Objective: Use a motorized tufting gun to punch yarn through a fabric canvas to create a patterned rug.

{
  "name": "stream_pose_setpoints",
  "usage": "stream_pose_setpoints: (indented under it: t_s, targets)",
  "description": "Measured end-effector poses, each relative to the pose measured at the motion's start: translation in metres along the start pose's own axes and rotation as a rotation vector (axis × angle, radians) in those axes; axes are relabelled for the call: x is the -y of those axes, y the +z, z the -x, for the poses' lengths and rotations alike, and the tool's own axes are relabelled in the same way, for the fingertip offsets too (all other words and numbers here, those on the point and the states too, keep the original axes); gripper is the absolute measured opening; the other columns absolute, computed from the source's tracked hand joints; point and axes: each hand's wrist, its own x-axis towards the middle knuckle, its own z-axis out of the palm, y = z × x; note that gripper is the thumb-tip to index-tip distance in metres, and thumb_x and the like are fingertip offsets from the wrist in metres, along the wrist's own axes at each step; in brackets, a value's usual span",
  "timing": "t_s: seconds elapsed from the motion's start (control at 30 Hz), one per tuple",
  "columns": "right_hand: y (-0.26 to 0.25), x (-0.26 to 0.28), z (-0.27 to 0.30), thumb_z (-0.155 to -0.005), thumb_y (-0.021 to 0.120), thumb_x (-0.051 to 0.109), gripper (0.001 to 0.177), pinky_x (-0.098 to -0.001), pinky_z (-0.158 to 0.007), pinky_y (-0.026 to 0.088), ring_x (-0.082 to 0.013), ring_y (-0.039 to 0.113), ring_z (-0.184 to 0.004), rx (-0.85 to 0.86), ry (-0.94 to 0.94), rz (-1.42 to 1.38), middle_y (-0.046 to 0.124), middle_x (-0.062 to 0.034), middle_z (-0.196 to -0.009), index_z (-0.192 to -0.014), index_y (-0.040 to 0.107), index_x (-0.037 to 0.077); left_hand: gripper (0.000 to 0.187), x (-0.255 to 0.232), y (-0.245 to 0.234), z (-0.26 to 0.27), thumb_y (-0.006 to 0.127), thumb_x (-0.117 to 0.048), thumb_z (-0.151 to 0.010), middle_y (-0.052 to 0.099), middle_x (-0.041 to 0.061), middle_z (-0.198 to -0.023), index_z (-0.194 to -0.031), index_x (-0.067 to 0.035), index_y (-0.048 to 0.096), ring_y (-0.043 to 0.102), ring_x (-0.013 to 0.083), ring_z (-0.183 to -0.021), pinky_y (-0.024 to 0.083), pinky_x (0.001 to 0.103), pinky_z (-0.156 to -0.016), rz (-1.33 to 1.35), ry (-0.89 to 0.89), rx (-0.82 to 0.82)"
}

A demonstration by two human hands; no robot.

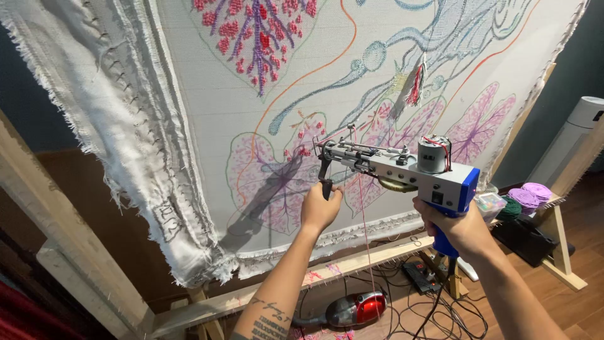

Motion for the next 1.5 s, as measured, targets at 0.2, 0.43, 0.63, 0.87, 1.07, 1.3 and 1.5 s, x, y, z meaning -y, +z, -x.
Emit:
stream_pose_setpoints:
  t_s: [0.2, 0.43, 0.63, 0.87, 1.07, 1.3, 1.5]
  targets:
    - [0.000, -0.009, -0.008, -0.071, 0.069, 0.009, 0.020, -0.0277, -0.037, 0.036, -0.0186, 0.048, -0.041, 0.007, -0.016, -0.095, 0.054, -0.0124, -0.056, -0.083, 0.060, -0.004, 0.025, -0.010, -0.008, -0.009, 0.060, -0.034, -0.073, 0.066, 0.005, -0.070, -0.078, -0.010, 0.062, 0.060, 0.0241, -0.060, 0.046, 0.034, -0.058, -0.014, 0.039, -0.010]
    - [0.014, -0.002, -0.008, -0.076, 0.066, 0.004, 0.015, -0.0327, -0.039, 0.044, -0.0186, 0.046, -0.030, 0.003, -0.180, -0.126, 0.047, -0.0103, -0.040, -0.065, 0.056, 0.001, 0.029, -0.016, -0.019, -0.016, 0.059, -0.042, -0.072, 0.063, 0.006, -0.064, -0.083, -0.017, 0.068, 0.065, 0.0281, -0.075, 0.049, 0.035, -0.068, -0.049, -0.119, 0.074]
    - [0.018, -0.009, -0.014, -0.075, 0.066, 0.004, 0.013, -0.0314, -0.037, 0.043, -0.0181, 0.047, -0.030, 0.026, -0.156, -0.130, 0.048, -0.0102, -0.040, -0.067, 0.057, 0.001, 0.028, -0.018, -0.027, -0.018, 0.058, -0.040, -0.072, 0.064, 0.011, -0.069, -0.085, -0.017, 0.067, 0.064, 0.0309, -0.083, 0.049, 0.038, -0.071, -0.056, -0.156, 0.078]
    - [0.028, -0.007, -0.012, -0.077, 0.067, 0.008, 0.017, -0.0306, -0.037, 0.042, -0.0171, 0.046, -0.030, -0.003, -0.147, -0.152, 0.047, -0.0097, -0.040, -0.065, 0.055, 0.002, 0.026, -0.017, -0.032, -0.023, 0.058, -0.039, -0.072, 0.064, 0.008, -0.067, -0.082, -0.017, 0.068, 0.065, 0.0275, -0.078, 0.049, 0.034, -0.068, -0.059, -0.154, 0.064]
    - [0.039, -0.007, -0.010, -0.077, 0.069, 0.011, 0.021, -0.0305, -0.037, 0.042, -0.0177, 0.047, -0.031, -0.055, -0.114, -0.160, 0.048, -0.0102, -0.041, -0.064, 0.055, 0.002, 0.024, 0.000, -0.029, -0.037, 0.058, -0.037, -0.071, 0.062, 0.007, -0.062, -0.078, -0.015, 0.067, 0.065, 0.0260, -0.070, 0.049, 0.033, -0.064, -0.084, -0.123, 0.038]
    - [0.069, -0.008, -0.018, -0.076, 0.072, 0.013, 0.024, -0.0300, -0.037, 0.044, -0.0188, 0.052, -0.034, -0.076, -0.020, -0.174, 0.052, -0.0114, -0.042, -0.061, 0.057, 0.001, 0.030, 0.005, -0.041, -0.053, 0.054, -0.038, -0.077, 0.066, 0.014, -0.071, -0.082, -0.012, 0.068, 0.065, 0.0340, -0.082, 0.049, 0.041, -0.069, -0.210, -0.110, 0.015]
    - [0.092, 0.014, -0.015, -0.078, 0.072, 0.020, 0.027, -0.0320, -0.046, 0.049, -0.0176, 0.053, -0.041, -0.045, 0.085, -0.140, 0.054, -0.0127, -0.047, -0.063, 0.060, -0.001, 0.026, 0.009, -0.052, -0.071, 0.053, -0.036, -0.077, 0.067, 0.011, -0.070, -0.081, -0.015, 0.068, 0.065, 0.0335, -0.082, 0.050, 0.039, -0.069, -0.231, -0.119, -0.011]
